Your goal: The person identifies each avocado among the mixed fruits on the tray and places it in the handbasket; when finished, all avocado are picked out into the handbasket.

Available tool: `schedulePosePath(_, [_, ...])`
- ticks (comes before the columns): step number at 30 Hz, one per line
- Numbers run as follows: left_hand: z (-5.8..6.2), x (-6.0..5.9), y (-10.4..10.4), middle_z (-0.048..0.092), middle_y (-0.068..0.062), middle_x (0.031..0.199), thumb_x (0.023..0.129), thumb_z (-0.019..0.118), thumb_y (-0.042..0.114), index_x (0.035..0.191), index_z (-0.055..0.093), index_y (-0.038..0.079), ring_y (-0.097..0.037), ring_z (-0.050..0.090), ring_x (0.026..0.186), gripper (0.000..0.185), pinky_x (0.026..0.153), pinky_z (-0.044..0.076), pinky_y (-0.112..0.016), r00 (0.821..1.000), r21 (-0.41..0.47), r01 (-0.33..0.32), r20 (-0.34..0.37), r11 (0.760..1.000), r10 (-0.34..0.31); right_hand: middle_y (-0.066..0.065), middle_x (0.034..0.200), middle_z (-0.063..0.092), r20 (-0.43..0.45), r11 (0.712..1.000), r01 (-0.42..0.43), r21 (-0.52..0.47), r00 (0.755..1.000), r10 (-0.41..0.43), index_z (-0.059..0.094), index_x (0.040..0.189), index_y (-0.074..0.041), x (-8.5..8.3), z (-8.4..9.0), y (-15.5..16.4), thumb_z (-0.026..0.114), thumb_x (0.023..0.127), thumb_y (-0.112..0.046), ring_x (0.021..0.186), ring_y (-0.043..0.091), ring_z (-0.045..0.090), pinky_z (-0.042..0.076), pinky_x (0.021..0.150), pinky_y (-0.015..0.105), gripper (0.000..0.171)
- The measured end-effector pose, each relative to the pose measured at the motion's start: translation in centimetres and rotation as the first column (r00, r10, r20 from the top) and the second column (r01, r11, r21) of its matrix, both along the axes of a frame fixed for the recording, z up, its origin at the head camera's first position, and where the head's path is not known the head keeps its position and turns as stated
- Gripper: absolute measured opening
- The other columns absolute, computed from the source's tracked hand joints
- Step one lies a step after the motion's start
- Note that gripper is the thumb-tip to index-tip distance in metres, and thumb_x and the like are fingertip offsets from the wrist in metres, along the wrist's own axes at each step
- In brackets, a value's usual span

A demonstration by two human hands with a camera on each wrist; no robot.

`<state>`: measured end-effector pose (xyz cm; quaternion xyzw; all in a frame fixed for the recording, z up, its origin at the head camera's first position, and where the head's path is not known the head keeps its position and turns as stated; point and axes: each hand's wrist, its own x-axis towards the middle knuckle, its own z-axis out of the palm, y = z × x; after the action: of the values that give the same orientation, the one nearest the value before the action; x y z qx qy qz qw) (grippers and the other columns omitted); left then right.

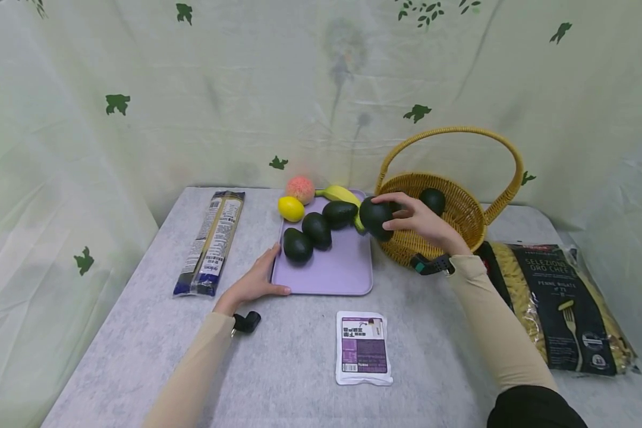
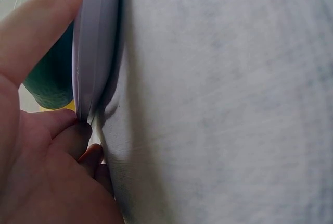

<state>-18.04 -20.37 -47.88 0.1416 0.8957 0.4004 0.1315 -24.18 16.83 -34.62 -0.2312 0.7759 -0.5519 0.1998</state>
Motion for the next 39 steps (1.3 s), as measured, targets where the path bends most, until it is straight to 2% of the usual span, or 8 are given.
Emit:
schedulePosePath(3, [0.1,0.0,0.0,0.003,-0.016,0.149,0.068,0.078,0.035,0.144,0.003,0.004,-0.03,0.003,0.135,0.112,0.107,0.006,-0.046,1.0,-0.005,0.0,0.002,1.0,0.0,0.005,0.136,0.031,0.039,0.998,0.033,-0.05,0.999,-0.031,0.043,0.133,-0.014,-0.5,-0.5,1.8,0.059,0.086,-0.008,0.109,0.034,0.049,0.041,0.089,0.049,0.05])
schedulePosePath(7, [0.1,0.0,0.0,0.003,-0.016,0.149,0.068,0.078,0.035,0.144,0.003,0.005,-0.03,0.003,0.135,0.111,0.107,0.006,-0.046,1.0,-0.001,-0.003,0.009,1.0,0.003,0.006,0.137,0.03,0.064,0.994,0.079,-0.076,0.995,-0.074,0.042,0.134,-0.016,-1.8,-2.0,4.0,0.059,0.087,-0.009,0.105,0.031,0.052,0.041,0.088,0.047,0.051])
schedulePosePath(15, [-0.1,-0.1,0.0,0.004,-0.017,0.149,0.067,0.078,0.036,0.144,0.003,0.004,-0.031,0.003,0.134,0.112,0.107,0.007,-0.047,1.0,-0.004,0.007,-0.01,1.0,-0.007,0.0,0.136,0.027,0.061,0.992,0.128,-0.006,0.99,-0.127,0.045,0.131,-0.023,-3.4,-4.3,5.6,0.063,0.085,-0.016,0.103,0.03,0.054,0.043,0.087,0.044,0.05])
schedulePosePath(19, [-0.2,-0.1,0.0,0.003,-0.016,0.149,0.067,0.078,0.037,0.145,0.003,0.005,-0.03,0.003,0.135,0.113,0.107,0.007,-0.046,1.0,-0.01,0.002,-0.01,1.0,-0.002,0.002,0.136,0.026,0.038,0.993,0.112,0.04,0.993,-0.114,0.045,0.131,-0.022,-3.7,-4.8,5.4,0.063,0.085,-0.015,0.105,0.03,0.05,0.043,0.086,0.044,0.049])
schedulePosePath(27, [0.0,-0.1,0.1,0.002,-0.014,0.149,0.068,0.077,0.037,0.145,0.002,0.006,-0.029,0.003,0.135,0.112,0.107,0.007,-0.046,1.0,-0.015,0.001,0.008,1.0,-0.001,0.007,0.141,0.022,0.007,0.991,0.084,0.108,0.996,-0.085,0.048,0.128,-0.011,-4.0,-5.5,4.3,0.063,0.084,-0.008,0.112,0.032,0.039,0.044,0.083,0.045,0.047])
schedulePosePath(31, [0.1,-0.1,0.2,0.002,-0.015,0.149,0.067,0.078,0.036,0.144,0.002,0.005,-0.03,0.003,0.135,0.112,0.107,0.006,-0.047,1.0,-0.008,0.005,-0.001,1.0,-0.005,0.012,0.139,0.025,-0.056,0.986,0.067,0.154,0.997,-0.059,0.049,0.127,-0.01,-4.0,-5.7,3.9,0.063,0.083,-0.005,0.113,0.032,0.035,0.044,0.081,0.045,0.046])
schedulePosePath(35, [0.1,-0.1,0.2,0.002,-0.015,0.149,0.067,0.078,0.037,0.144,0.003,0.004,-0.031,0.003,0.135,0.112,0.107,0.006,-0.047,1.0,-0.003,0.011,-0.007,1.0,-0.011,0.018,0.134,0.029,-0.133,0.972,0.04,0.233,0.991,-0.009,0.05,0.126,-0.007,-3.5,-5.6,3.7,0.059,0.084,0.001,0.117,0.034,0.031,0.041,0.088,0.047,0.044])
schedulePosePath(39, [0.1,-0.1,0.2,0.002,-0.016,0.149,0.067,0.078,0.036,0.144,0.003,0.004,-0.031,0.002,0.134,0.113,0.107,0.006,-0.048,1.0,0.003,0.01,-0.01,1.0,-0.01,0.024,0.132,0.03,-0.147,0.964,0.008,0.266,0.989,0.032,0.048,0.125,0.002,-2.2,-4.5,3.1,0.055,0.084,0.007,0.122,0.04,0.027,0.034,0.093,0.053,0.042])
